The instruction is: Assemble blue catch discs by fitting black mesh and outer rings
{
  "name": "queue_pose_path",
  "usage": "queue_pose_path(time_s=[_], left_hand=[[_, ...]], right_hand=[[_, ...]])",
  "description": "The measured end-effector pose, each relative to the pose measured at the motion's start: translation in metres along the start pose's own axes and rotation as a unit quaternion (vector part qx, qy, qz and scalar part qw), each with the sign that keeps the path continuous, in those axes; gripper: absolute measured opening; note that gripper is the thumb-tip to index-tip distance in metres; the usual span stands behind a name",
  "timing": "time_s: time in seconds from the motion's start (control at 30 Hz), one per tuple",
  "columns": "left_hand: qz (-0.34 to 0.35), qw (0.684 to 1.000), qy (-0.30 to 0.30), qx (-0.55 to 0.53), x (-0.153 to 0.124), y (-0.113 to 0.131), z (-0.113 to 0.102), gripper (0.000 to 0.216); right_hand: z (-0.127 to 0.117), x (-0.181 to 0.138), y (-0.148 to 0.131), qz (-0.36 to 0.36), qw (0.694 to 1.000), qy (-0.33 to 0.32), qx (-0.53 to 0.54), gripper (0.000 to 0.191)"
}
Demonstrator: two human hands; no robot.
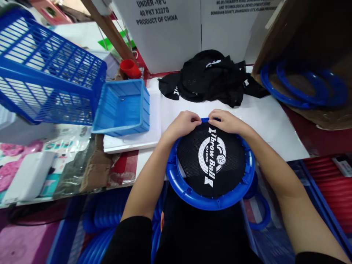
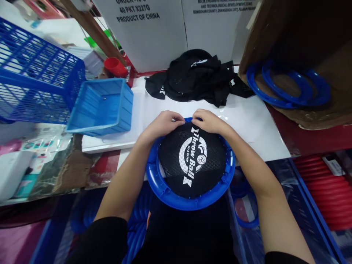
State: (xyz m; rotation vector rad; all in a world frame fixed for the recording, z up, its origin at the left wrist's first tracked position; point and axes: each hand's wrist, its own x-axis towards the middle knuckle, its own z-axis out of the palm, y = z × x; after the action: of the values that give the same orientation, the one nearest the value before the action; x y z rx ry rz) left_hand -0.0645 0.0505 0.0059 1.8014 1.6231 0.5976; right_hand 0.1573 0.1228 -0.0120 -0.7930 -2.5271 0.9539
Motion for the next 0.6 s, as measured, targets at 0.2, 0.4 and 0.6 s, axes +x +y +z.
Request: queue_pose_path(time_s=[0.2, 0.4, 0.6], left_hand=[[0.017, 1.000, 0.010, 0.010, -0.0021, -0.0034, 0.0013, 0.017], [0.133, 0.990, 0.014, 0.035, -0.0025, -0.0071, 0.0018, 0.024], [0.181, 0.981, -0.005, 0.065, -0.0062, -0.0044, 0.0025, 0.033]], right_hand=[[0.0020, 0.0026, 0.0034, 0.017, 1.000, 0.014, 0.020, 0.018], [0.0025, 0.0040, 0.0042, 0.025, 0.999, 0.012, 0.020, 0.019], [0.0058, 0.0031, 0.0034, 0.018, 0.999, 0.032, -0.010, 0.019]])
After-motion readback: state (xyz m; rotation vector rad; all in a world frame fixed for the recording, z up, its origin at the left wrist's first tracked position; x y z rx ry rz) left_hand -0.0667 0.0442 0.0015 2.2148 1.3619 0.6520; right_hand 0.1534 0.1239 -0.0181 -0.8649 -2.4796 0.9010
